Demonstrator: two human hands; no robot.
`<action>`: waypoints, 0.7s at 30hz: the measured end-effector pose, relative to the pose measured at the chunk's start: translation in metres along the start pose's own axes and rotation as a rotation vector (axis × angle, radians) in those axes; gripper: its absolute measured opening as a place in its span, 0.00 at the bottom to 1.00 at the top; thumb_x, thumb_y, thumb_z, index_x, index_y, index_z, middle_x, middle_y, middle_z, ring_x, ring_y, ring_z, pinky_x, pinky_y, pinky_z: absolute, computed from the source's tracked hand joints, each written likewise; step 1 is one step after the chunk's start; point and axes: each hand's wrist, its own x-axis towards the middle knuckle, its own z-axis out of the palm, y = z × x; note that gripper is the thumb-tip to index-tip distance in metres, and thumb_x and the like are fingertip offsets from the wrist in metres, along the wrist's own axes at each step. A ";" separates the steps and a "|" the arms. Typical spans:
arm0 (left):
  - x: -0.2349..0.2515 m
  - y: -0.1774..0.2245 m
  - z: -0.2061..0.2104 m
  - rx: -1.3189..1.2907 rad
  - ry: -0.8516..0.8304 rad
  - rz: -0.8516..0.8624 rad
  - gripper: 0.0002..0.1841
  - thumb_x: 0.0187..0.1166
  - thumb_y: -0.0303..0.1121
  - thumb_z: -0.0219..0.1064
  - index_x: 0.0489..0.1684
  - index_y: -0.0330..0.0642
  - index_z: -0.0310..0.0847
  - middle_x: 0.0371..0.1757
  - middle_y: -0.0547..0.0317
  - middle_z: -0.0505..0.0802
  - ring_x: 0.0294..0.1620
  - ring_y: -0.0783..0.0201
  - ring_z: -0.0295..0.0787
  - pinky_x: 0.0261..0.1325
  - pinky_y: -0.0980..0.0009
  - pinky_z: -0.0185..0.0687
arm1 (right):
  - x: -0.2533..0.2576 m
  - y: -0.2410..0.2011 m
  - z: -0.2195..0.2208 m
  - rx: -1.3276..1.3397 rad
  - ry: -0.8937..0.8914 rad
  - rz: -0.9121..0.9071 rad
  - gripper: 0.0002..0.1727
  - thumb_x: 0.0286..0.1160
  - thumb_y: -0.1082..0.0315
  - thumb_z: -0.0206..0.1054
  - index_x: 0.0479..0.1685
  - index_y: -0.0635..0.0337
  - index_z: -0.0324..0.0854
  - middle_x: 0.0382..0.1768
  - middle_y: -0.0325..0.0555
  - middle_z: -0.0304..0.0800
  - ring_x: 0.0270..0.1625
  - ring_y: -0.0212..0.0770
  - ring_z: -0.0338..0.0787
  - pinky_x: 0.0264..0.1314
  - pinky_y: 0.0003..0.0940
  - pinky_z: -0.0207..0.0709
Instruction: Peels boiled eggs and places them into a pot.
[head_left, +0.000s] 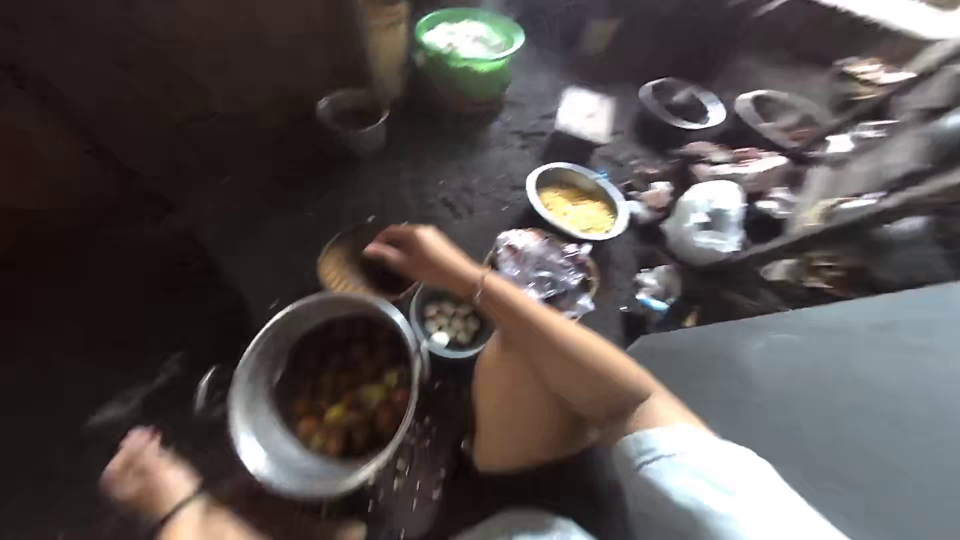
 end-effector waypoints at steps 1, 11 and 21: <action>-0.015 0.023 -0.002 0.029 -0.013 0.017 0.28 0.90 0.40 0.56 0.75 0.19 0.69 0.74 0.28 0.81 0.75 0.50 0.79 0.78 0.60 0.74 | -0.002 0.001 0.007 -0.041 -0.015 0.022 0.21 0.86 0.49 0.64 0.56 0.56 0.90 0.48 0.49 0.95 0.51 0.45 0.94 0.60 0.53 0.85; -0.102 0.018 -0.012 0.121 -0.396 0.314 0.16 0.83 0.34 0.66 0.61 0.34 0.85 0.84 0.37 0.72 0.85 0.44 0.68 0.84 0.49 0.66 | -0.024 -0.077 0.134 -0.550 -0.627 -0.005 0.26 0.85 0.48 0.64 0.65 0.63 0.85 0.48 0.63 0.92 0.49 0.62 0.92 0.60 0.68 0.80; -0.145 0.025 -0.033 0.282 -0.434 0.413 0.12 0.77 0.37 0.73 0.41 0.34 0.91 0.77 0.45 0.83 0.77 0.47 0.79 0.81 0.48 0.71 | -0.047 -0.060 0.245 -0.756 -0.783 0.088 0.15 0.80 0.68 0.64 0.55 0.70 0.86 0.58 0.67 0.89 0.63 0.65 0.89 0.66 0.70 0.76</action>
